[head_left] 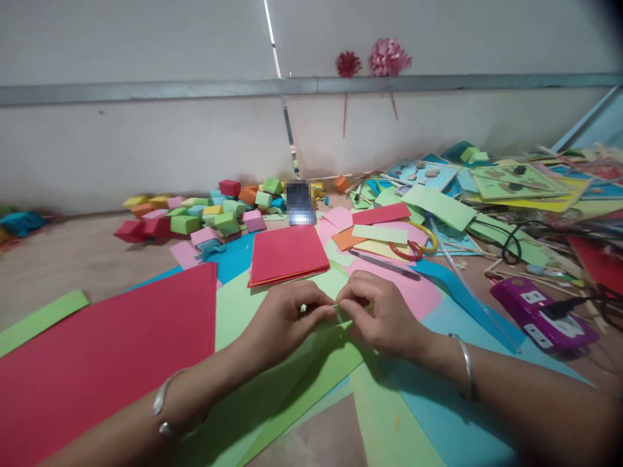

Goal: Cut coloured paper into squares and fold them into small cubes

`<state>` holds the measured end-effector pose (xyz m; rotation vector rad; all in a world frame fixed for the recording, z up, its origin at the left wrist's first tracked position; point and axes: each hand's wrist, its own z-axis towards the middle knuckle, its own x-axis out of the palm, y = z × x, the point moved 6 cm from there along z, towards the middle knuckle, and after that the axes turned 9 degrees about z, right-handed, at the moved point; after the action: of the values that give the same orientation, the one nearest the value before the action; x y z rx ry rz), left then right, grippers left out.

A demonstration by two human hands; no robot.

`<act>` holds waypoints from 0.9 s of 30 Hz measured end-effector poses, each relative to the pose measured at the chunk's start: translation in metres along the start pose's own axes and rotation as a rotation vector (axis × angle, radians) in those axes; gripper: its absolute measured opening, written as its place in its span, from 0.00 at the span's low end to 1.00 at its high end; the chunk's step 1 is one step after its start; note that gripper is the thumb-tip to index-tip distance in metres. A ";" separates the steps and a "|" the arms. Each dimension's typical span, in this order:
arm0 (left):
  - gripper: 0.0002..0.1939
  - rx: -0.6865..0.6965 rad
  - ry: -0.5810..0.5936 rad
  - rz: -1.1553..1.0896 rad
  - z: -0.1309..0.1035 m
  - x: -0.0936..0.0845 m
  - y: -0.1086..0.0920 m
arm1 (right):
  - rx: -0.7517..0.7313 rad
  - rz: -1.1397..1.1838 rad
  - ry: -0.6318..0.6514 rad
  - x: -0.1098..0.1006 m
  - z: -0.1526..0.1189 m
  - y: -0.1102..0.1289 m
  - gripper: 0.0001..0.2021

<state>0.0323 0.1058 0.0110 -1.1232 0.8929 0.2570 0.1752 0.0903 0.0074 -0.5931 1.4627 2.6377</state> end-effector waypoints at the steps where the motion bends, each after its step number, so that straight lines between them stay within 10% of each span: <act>1: 0.12 -0.007 -0.005 0.010 0.001 0.001 0.001 | 0.014 0.003 0.013 0.000 0.000 -0.002 0.09; 15: 0.18 -0.337 0.227 -0.040 0.011 0.007 0.056 | 0.161 -0.116 0.147 -0.007 0.015 -0.037 0.08; 27: 0.08 -0.061 0.027 0.333 0.013 0.004 0.047 | 0.121 -0.302 0.078 0.005 0.006 -0.045 0.09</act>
<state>0.0130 0.1369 -0.0216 -1.0328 1.1021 0.5464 0.1802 0.1190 -0.0279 -0.8386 1.4124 2.3038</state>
